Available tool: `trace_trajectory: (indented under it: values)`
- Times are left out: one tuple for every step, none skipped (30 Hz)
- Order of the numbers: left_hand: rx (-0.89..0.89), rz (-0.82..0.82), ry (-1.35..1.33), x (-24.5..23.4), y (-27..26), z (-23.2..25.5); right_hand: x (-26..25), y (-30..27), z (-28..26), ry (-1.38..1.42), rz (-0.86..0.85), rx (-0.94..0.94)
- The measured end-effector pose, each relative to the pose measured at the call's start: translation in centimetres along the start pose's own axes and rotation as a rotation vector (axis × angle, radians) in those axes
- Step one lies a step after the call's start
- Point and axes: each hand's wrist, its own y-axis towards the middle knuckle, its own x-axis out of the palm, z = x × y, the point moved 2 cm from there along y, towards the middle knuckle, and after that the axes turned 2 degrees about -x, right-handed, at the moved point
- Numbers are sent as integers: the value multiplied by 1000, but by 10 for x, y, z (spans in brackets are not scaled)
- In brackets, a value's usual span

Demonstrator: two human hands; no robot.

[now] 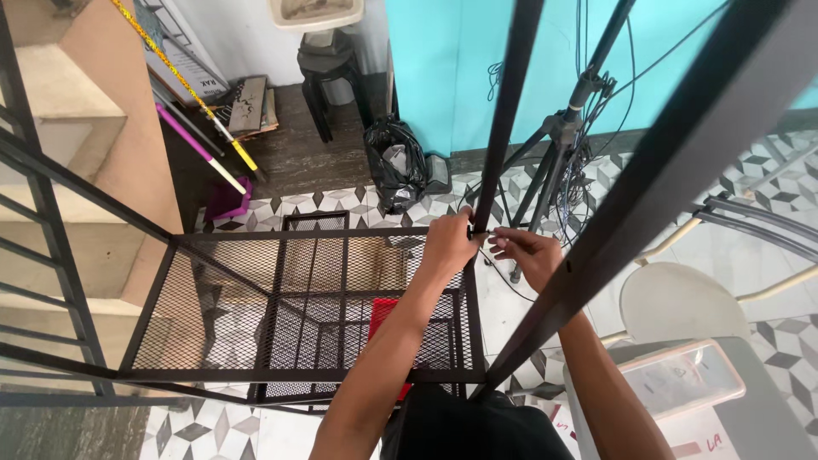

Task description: The person assembles a black metal mesh shelving unit by inserting and tightening screws into the frame joints. They repeatedly adjust the frame and secure multiple connection points with a screwdriver.

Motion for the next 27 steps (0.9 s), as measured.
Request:
trace_trajectory:
  values:
    - [14,8,-1,0,0,-2,1,2,-5,12,8,5]
    - [25,15,-2,0,-2,-3,3,4,-8,23,15,14]
    - [33,22,-2,-1,-4,-4,5,5,-11,35,22,24]
    - [46,33,-1,-1,-2,-5,6,7,-14,-11,24,8]
    - [60,44,0,-2,-1,-5,7,8,-16,-57,25,-7]
    - [53,46,0,-3,0,-5,7,10,-17,-103,23,-21]
    - [47,49,0,-4,1,-5,7,13,-18,-95,33,-59]
    - [36,47,2,-4,-1,-7,8,12,-16,-84,41,-92]
    - [26,38,-6,-3,-3,-8,9,12,-13,-72,50,-125]
    - [16,33,-14,-4,-3,-9,10,15,-11,-71,66,-150]
    - [6,28,-23,-3,-1,-10,11,19,-9,-70,83,-175]
    - [17,42,-20,-3,-1,-11,11,22,-6,-67,98,-200]
    - [28,56,-17,-2,-2,-11,11,26,-2,-49,105,-171]
    - [40,68,-13,-1,-2,-12,12,30,1,-31,113,-142]
    - [35,71,2,0,-3,-13,13,35,4,-13,121,-113]
    - [33,77,18,1,-2,-15,13,41,6,-9,126,-77]
    - [31,82,33,2,-1,-16,13,47,7,-5,130,-42]
    - [31,80,28,3,-2,-18,14,51,8,-2,140,-3]
    - [31,77,23,5,-3,-19,15,53,8,-31,139,9]
    - [38,76,19,5,-2,-20,16,57,8,-58,141,15]
    - [36,72,12,5,0,-21,17,60,8,-86,143,22]
    - [35,68,6,6,0,-22,18,61,8,-78,157,34]
    - [33,63,0,6,1,-23,19,61,9,-70,171,47]
    - [24,53,23,7,1,-23,19,60,11,-63,184,63]
    - [14,43,46,7,1,-24,20,60,13,-43,171,59]
    - [7,32,71,7,2,-24,21,61,15,-22,160,53]
    - [13,36,73,7,2,-23,20,61,17,-1,149,46]
